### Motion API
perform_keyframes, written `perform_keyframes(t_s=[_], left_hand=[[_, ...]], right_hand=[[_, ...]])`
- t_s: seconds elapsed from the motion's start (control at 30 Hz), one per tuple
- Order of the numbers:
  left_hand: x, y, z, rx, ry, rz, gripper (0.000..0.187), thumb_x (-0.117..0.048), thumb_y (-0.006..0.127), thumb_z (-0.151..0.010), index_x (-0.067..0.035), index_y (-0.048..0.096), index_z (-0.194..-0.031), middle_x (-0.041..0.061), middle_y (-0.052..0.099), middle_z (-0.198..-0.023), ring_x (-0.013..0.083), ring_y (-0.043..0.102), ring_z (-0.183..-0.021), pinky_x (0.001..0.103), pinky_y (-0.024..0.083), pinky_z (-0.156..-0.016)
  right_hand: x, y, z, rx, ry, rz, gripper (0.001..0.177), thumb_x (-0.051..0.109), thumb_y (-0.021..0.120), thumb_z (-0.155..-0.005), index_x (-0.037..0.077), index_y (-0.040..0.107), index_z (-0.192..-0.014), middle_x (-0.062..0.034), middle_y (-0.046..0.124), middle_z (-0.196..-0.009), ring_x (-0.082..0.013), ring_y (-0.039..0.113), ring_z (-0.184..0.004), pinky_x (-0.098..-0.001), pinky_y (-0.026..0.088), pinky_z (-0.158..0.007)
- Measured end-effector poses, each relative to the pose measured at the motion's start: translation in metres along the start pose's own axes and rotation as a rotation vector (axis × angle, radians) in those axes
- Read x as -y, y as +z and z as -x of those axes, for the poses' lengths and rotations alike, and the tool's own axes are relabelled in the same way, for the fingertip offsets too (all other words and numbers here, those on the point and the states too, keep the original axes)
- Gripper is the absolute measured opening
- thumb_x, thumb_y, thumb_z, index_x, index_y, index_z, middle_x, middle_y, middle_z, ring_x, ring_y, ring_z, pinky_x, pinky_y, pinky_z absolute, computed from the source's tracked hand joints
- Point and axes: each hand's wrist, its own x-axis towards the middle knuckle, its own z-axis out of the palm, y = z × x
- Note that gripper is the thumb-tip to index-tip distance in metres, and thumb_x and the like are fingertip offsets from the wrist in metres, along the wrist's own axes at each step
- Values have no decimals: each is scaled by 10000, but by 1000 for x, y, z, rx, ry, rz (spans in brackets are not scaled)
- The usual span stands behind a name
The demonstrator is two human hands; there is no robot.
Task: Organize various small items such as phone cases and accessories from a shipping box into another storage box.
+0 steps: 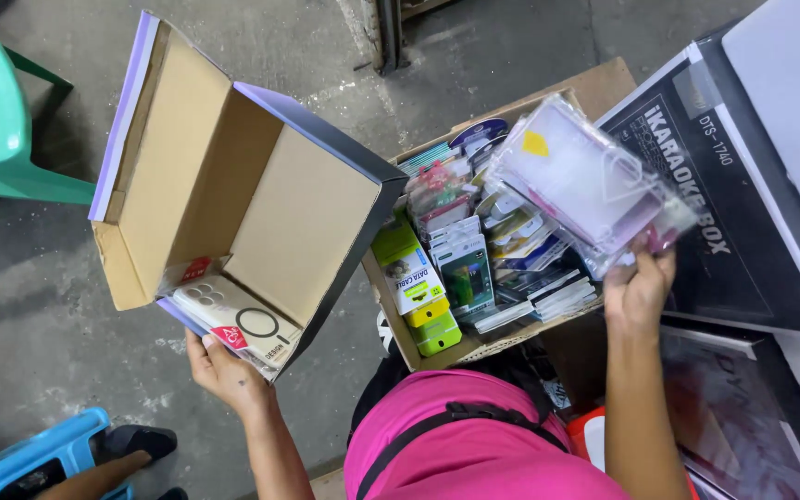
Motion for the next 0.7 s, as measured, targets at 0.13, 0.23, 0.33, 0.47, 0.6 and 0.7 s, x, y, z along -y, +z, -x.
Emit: perform_keyframes(t_s=[0.13, 0.23, 0.33, 0.47, 0.6, 0.7], left_hand=[[-5, 8, -2, 11, -24, 0, 420, -67, 359, -1111, 70, 469, -1492, 138, 653, -1269, 140, 666, -1056, 309, 562, -927], [-6, 12, -3, 26, -31, -9, 419, -66, 357, -1109, 65, 469, -1491, 137, 654, -1272, 139, 668, -1049, 310, 567, -912], [-7, 18, -2, 72, -8, -3, 425, -58, 355, -1116, 64, 466, -1508, 139, 650, -1285, 136, 660, -1058, 302, 560, -926], [-5, 21, -3, 71, -26, -1, 429, -60, 354, -1111, 62, 467, -1507, 136, 650, -1285, 135, 660, -1060, 305, 560, -925], [-6, 19, -1, 70, -35, 12, 427, -61, 358, -1113, 64, 468, -1506, 139, 649, -1295, 139, 659, -1072, 310, 555, -938], [-11, 19, 0, 72, -29, 23, 433, -57, 350, -1108, 64, 463, -1508, 144, 644, -1304, 144, 659, -1084, 312, 551, -949]], right_hand=[[-10, -30, 17, -98, 50, 18, 423, -53, 474, -1030, 105, 524, -1419, -74, 603, -1382, -213, 586, -1283, -460, 492, -1140], [-20, -50, 20, -131, 18, -38, 391, -48, 486, -1046, 86, 547, -1407, -75, 618, -1383, -208, 603, -1288, -430, 499, -1159], [-22, -59, 22, -179, -47, 0, 281, -10, 543, -1112, 62, 562, -1383, -87, 619, -1368, -207, 601, -1262, -395, 500, -1123], [-3, -19, 27, -231, 18, 65, 221, 73, 597, -1064, 66, 591, -1284, -79, 625, -1276, -217, 628, -1194, -431, 563, -1037], [-6, -35, 18, -357, 50, 126, 171, 121, 640, -1045, 64, 565, -1188, -65, 631, -1219, -217, 637, -1161, -450, 591, -1002], [-9, -44, 18, -371, 29, 149, 270, 145, 661, -1041, 85, 505, -1252, -76, 616, -1282, -212, 626, -1207, -449, 595, -1031]])
